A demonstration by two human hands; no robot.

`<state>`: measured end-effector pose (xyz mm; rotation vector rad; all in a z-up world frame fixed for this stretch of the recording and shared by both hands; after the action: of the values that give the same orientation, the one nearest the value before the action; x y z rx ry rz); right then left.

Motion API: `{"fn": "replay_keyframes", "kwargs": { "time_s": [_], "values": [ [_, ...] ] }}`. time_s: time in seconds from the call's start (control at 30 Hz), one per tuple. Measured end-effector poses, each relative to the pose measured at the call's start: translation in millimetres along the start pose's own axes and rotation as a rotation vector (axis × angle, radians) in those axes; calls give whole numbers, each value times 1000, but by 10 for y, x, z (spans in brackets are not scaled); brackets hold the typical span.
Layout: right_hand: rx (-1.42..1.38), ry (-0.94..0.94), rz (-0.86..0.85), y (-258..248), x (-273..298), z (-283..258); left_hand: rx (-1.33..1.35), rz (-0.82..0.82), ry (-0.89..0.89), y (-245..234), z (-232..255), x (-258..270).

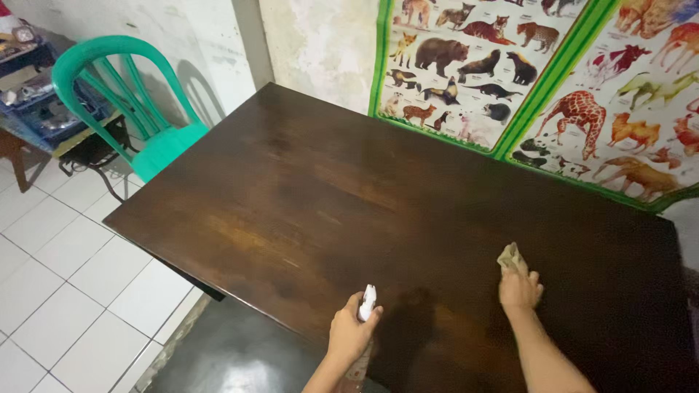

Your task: The person cleans a dark wooden table by spraying a cleaning solution and wiping the surface with a cloth. They systematically cover the table area, moving the cloth in circular and linear motions to remove dirt and grime.

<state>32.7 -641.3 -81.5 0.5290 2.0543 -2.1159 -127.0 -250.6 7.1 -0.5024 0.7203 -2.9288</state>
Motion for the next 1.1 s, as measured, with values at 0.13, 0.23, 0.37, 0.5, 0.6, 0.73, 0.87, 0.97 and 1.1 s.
{"fn": "replay_keyframes", "kwargs": {
  "time_s": [0.13, 0.23, 0.37, 0.5, 0.6, 0.73, 0.87, 0.97, 1.1],
  "values": [
    [-218, -92, -126, -9, 52, -720, 49, 11, -37, 319, 164, -53],
    [-381, -458, -234, 38, 578, -1576, 48, 42, -20, 566, 234, -106],
    [-497, -842, 142, -38, 1007, -1936, 38, 36, -33, 690, 333, -188],
    [-213, -928, 86, 109, 564, -1476, 17, 66, 42, 824, 417, -292],
    [-333, -562, -218, 248, -35, -743, 33, 68, -40, 926, 508, -325],
    [-76, -152, -446, 524, -950, 459, 43, 57, -54, 1014, 620, -321],
    [2, 42, -309, 890, -1353, 1015, 33, 31, -98, 1061, 669, -327],
    [-938, 596, -167, 1148, -1333, 576, 53, 24, -105, 1086, 652, -325],
    [-511, -106, -331, 1053, -861, -807, 38, 40, -113, 1123, 643, -373]
  ]
}}
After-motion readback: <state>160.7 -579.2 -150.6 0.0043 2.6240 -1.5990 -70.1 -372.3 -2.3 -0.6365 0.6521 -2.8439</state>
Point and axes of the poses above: each hand's wrist, its own x-axis away from the middle knuckle, its own y-axis out of the palm, z = x × y, the point moved 1 cm from there along -x, towards the middle knuckle, and after that the axes turned 2 degrees about -z, right-handed, at the moved point
